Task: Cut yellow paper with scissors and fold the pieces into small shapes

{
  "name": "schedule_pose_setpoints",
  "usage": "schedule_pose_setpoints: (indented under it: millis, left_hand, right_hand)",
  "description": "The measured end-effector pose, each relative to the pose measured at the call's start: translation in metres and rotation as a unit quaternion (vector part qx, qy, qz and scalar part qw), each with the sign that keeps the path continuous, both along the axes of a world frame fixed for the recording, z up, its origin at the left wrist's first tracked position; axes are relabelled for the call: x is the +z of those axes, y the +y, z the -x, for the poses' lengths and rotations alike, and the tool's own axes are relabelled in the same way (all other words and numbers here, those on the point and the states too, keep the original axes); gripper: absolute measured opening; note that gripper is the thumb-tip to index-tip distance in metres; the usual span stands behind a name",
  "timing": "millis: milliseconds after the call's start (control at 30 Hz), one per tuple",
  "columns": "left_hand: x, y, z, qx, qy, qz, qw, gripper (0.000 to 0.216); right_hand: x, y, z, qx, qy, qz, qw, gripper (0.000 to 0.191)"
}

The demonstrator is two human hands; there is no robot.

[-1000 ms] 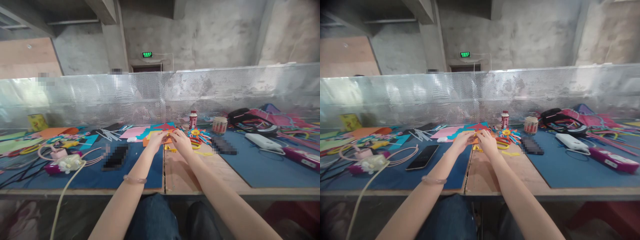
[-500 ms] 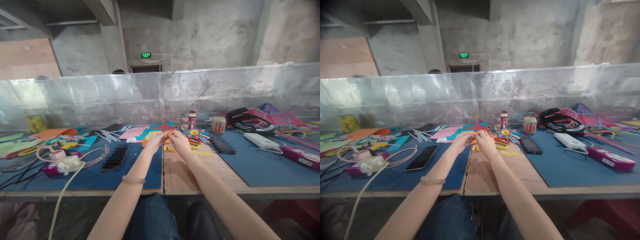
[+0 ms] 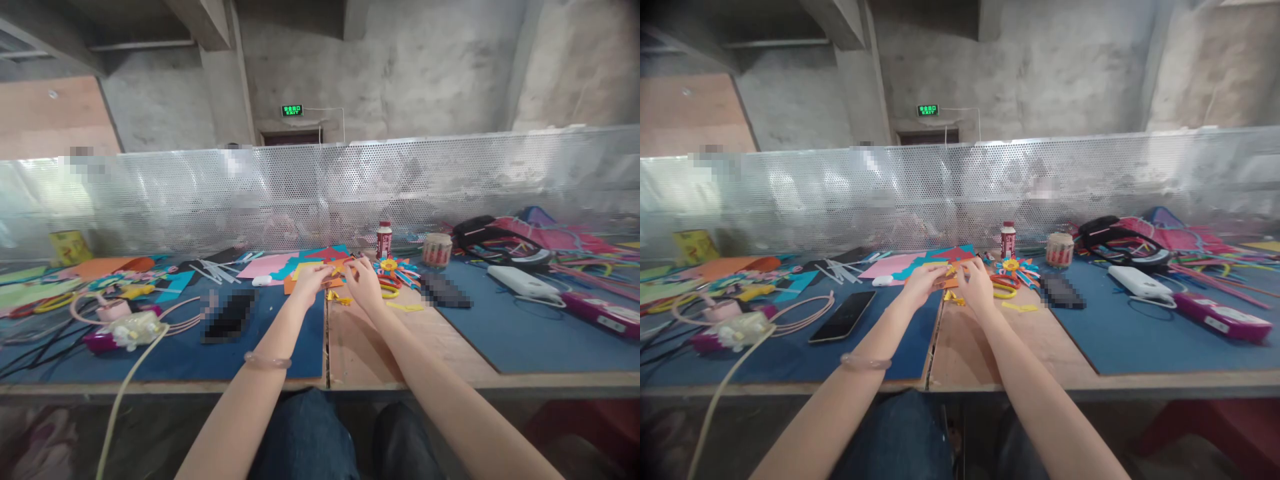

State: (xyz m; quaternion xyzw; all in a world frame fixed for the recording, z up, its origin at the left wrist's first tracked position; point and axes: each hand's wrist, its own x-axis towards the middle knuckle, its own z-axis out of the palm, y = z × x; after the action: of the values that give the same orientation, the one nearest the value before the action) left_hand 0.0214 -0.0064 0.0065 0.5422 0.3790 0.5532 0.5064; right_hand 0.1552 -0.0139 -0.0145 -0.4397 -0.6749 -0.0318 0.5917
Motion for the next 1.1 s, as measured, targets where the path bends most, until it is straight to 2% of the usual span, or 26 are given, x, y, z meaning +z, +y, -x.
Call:
schedule_pose_setpoints:
  millis: [100,200,267,400,800,1100]
  left_hand:
    - [0.000,-0.001,0.001,0.025,0.033,-0.010,0.999,0.027]
    - [0.000,0.001,0.002,0.051,0.071,-0.026,0.996,0.026]
    - [-0.001,0.003,0.002,0.057,0.082,-0.034,0.994,0.026]
    - [-0.002,0.005,0.003,0.059,0.082,-0.026,0.995,0.025]
    - [-0.007,0.011,0.002,0.080,0.093,0.030,0.992,0.029]
    - [0.004,-0.003,0.001,0.047,0.102,0.042,0.993,0.036]
  right_hand:
    - [0.002,0.003,0.000,0.065,0.075,0.079,0.992,0.028]
    - [0.002,0.003,0.001,0.137,0.137,0.186,0.963,0.030]
    - [0.002,0.003,0.000,0.181,0.168,0.226,0.942,0.031]
    - [0.002,0.002,-0.001,0.214,0.193,0.237,0.928,0.031]
    - [-0.001,0.007,0.001,0.231,0.183,0.246,0.924,0.029]
    - [0.001,0.003,0.002,0.212,0.181,0.249,0.928,0.025]
